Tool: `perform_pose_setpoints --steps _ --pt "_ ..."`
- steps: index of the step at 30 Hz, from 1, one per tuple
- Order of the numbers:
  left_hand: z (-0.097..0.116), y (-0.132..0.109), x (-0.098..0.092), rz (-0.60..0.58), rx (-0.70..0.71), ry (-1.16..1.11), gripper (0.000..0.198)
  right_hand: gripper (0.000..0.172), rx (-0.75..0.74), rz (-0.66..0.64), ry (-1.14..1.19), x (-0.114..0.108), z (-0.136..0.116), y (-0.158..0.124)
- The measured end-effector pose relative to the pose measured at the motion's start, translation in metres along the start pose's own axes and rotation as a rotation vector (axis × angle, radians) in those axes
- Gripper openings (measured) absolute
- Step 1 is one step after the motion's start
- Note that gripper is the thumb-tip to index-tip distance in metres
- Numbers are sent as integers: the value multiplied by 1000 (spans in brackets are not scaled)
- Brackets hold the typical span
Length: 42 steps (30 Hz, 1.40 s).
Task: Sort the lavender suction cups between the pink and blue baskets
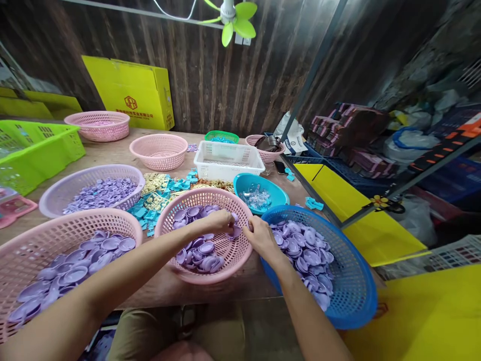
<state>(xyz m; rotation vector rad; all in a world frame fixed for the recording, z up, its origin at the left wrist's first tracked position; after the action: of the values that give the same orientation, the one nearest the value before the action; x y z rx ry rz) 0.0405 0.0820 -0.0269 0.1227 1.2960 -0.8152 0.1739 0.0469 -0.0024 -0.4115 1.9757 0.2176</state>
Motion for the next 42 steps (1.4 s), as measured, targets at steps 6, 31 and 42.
perform_pose_setpoints --steps 6,31,42 --pt "21 -22 -26 -39 204 -435 28 22 14 171 210 -10 6 -9" --pt "-57 -33 49 -250 154 -1268 31 27 -282 -547 97 74 -18 50" --pt "-61 -24 49 -201 212 -1710 33 42 -140 -281 241 68 -19 38"
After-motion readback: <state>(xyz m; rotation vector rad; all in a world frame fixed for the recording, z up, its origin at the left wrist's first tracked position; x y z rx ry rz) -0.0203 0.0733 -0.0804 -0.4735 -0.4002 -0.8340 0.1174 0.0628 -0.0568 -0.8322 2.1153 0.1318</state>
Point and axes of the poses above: each hand's wrist, its own y-axis towards the middle knuckle, its own x-axis out of the palm, z = x × y, the point moved 3 cm from there along y, towards the middle knuckle, and after that the axes turned 15 degrees about -z, right-handed, at the moved point
